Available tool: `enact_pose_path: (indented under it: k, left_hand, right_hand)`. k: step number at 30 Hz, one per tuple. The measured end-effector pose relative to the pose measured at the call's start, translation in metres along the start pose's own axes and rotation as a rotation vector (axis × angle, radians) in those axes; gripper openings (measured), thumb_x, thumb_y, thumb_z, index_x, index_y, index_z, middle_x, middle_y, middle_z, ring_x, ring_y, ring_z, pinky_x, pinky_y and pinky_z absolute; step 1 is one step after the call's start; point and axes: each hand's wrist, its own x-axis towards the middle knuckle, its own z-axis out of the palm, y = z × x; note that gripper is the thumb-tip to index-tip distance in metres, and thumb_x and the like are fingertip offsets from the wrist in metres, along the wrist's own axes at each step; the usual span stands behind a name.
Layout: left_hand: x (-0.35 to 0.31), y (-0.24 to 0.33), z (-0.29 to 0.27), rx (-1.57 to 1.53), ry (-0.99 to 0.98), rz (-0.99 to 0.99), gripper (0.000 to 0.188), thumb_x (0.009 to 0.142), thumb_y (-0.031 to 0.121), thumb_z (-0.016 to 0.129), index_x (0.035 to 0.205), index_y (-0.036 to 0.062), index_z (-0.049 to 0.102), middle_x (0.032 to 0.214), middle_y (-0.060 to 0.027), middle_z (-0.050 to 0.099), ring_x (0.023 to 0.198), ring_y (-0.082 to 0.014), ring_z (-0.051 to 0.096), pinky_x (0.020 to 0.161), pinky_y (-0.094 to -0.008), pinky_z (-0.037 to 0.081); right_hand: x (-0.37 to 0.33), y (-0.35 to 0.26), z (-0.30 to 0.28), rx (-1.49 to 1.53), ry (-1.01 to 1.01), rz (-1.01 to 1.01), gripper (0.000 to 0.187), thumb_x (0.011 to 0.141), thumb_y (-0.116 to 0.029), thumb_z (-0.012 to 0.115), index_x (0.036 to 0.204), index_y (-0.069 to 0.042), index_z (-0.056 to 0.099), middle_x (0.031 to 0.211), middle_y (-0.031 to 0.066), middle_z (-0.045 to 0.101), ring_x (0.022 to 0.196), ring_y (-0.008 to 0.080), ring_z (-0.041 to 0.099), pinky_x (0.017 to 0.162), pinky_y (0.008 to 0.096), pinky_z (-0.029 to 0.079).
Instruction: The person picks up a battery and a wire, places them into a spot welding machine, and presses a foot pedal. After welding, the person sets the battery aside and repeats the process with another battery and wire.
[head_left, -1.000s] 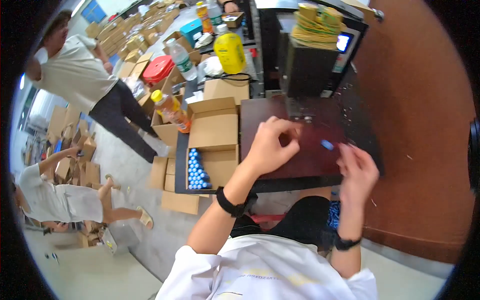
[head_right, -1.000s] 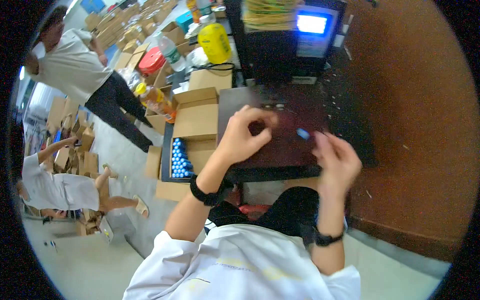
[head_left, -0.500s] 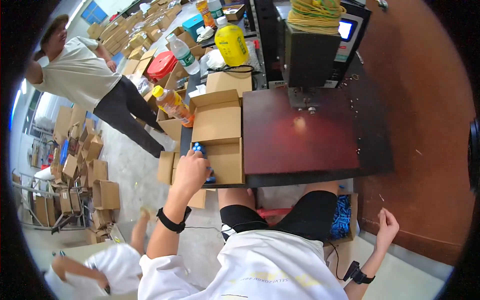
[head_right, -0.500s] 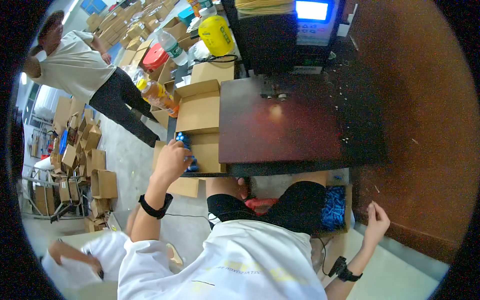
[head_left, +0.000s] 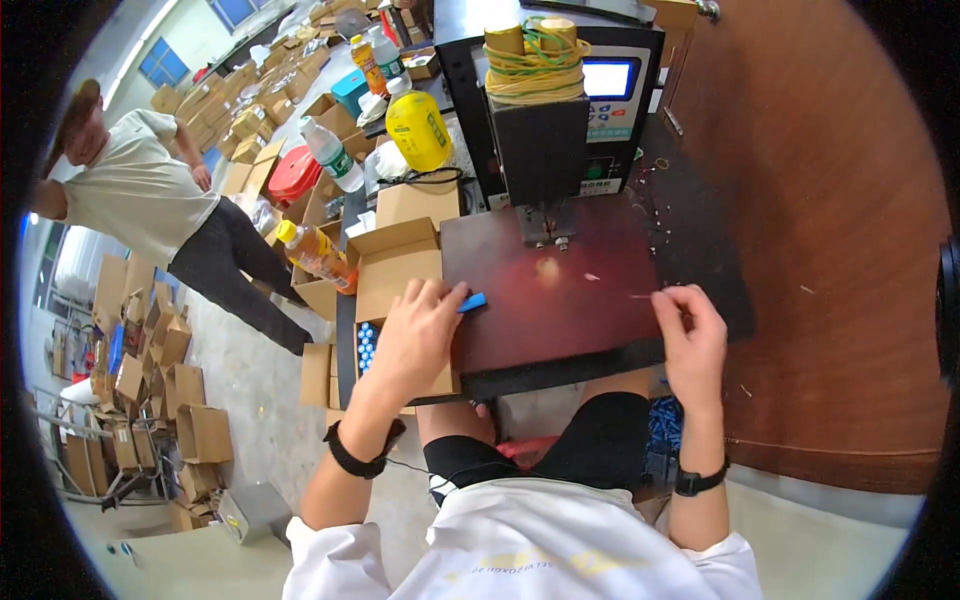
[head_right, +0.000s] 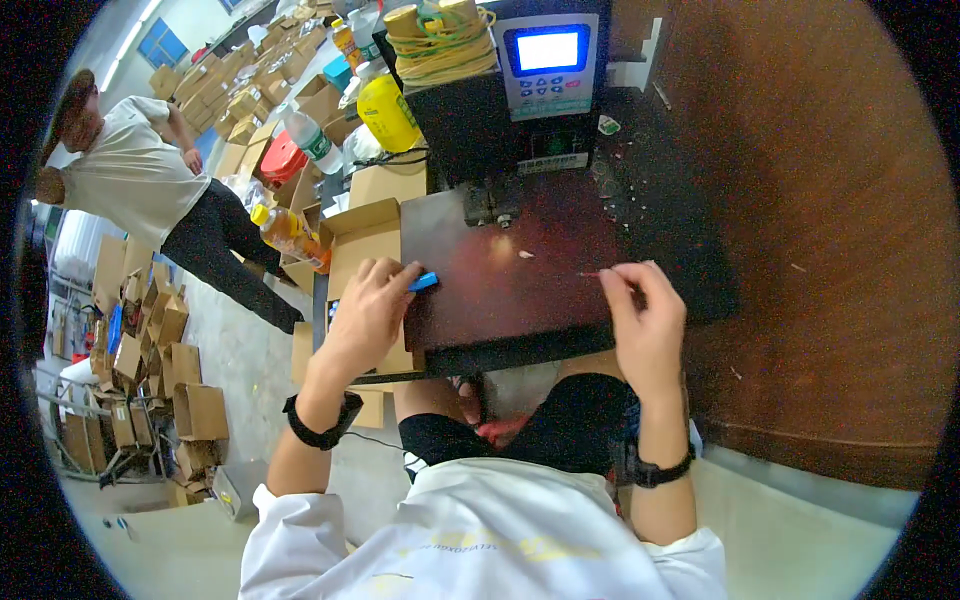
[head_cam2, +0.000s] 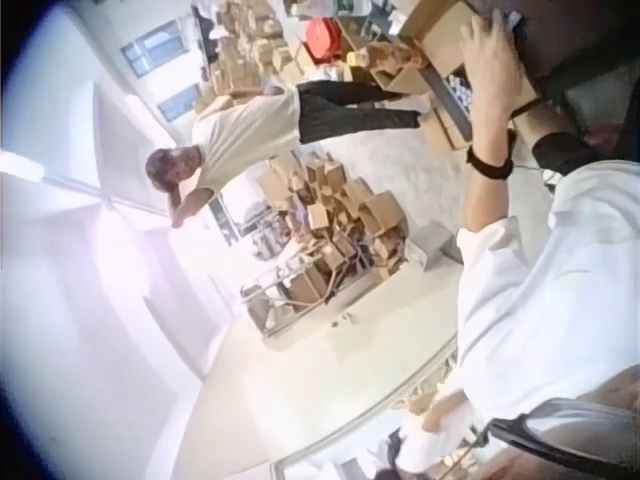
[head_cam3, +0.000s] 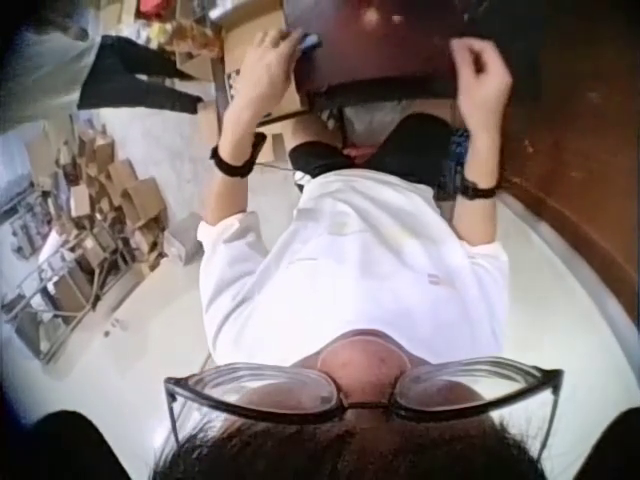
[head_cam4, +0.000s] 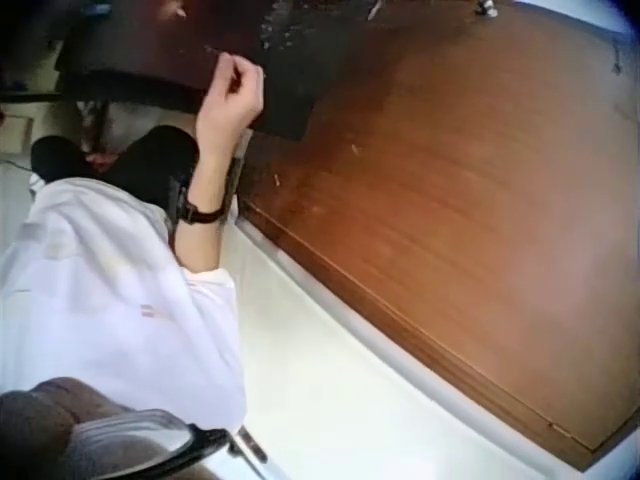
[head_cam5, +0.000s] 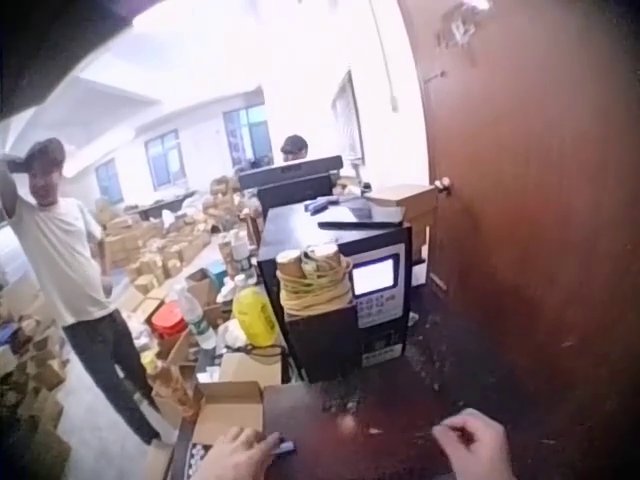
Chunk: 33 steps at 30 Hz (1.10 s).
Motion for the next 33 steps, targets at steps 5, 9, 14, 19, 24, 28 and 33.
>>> enact_pose_path:
  k: [5,9,14,19,24,28,33]
  left_hand:
    - [0.029,0.012,0.017,-0.128,0.044,-0.022,0.025,0.085,0.008,0.068,0.109,0.0032,0.066,0.100,-0.0150,0.062,0.097,-0.0367,0.056,0.087,-0.0438,0.047]
    - [0.052,0.023,0.041,-0.409,0.176,-0.146,0.025,0.077,0.014,0.077,0.096,0.0004,0.070,0.087,-0.0163,0.065,0.089,-0.0362,0.061,0.079,-0.0415,0.050]
    - [0.073,0.032,0.060,-0.438,0.217,-0.220,0.026,0.075,0.019,0.079,0.092,0.0012,0.072,0.087,-0.0186,0.063,0.086,-0.0363,0.061,0.075,-0.0418,0.050]
    - [0.080,0.036,0.066,-0.359,0.239,-0.282,0.028,0.074,0.024,0.081,0.089,0.0022,0.072,0.085,-0.0183,0.060,0.085,-0.0384,0.060,0.073,-0.0450,0.047]
    - [0.081,0.038,0.069,-0.381,0.248,-0.281,0.024,0.072,0.025,0.080,0.082,0.0051,0.071,0.079,-0.0094,0.063,0.084,-0.0282,0.055,0.076,-0.0389,0.040]
    - [0.081,0.037,0.070,-0.391,0.234,-0.281,0.024,0.072,0.025,0.081,0.084,0.0059,0.073,0.079,-0.0096,0.061,0.084,-0.0281,0.055,0.076,-0.0387,0.040]
    - [0.082,0.033,0.074,-0.389,0.235,-0.264,0.024,0.073,0.025,0.081,0.084,0.0056,0.073,0.081,-0.0102,0.061,0.085,-0.0284,0.056,0.077,-0.0384,0.040]
  right_hand:
    - [0.013,0.012,0.030,-0.090,0.035,-0.109,0.015,0.095,-0.010,0.065,0.090,0.003,0.062,0.079,0.0035,0.055,0.069,0.0089,0.049,0.062,0.0255,0.040]
    - [0.016,0.015,0.037,-0.080,0.043,-0.115,0.016,0.095,-0.011,0.066,0.089,0.003,0.062,0.078,0.0037,0.055,0.068,0.0093,0.048,0.061,0.0266,0.040]
    - [0.019,0.011,0.036,-0.045,-0.028,-0.076,0.017,0.095,-0.011,0.066,0.086,0.003,0.062,0.076,0.0021,0.054,0.066,0.0077,0.046,0.059,0.0253,0.038]
    - [0.019,0.012,0.036,-0.017,-0.073,-0.068,0.017,0.094,-0.011,0.067,0.085,0.003,0.063,0.074,0.0000,0.052,0.066,0.0056,0.044,0.059,0.0235,0.035]
    - [0.018,0.012,0.036,0.002,-0.069,-0.035,0.016,0.095,-0.011,0.067,0.086,0.003,0.063,0.075,-0.0011,0.052,0.067,0.0049,0.044,0.059,0.0227,0.035]
    - [0.015,0.017,0.034,0.030,-0.061,0.007,0.017,0.095,-0.012,0.068,0.086,0.002,0.063,0.076,-0.0024,0.052,0.067,0.0047,0.044,0.060,0.0223,0.034]
    - [0.016,0.018,0.036,0.034,-0.064,0.005,0.018,0.095,-0.012,0.068,0.087,0.002,0.063,0.075,-0.0027,0.051,0.068,0.0048,0.044,0.061,0.0225,0.035]
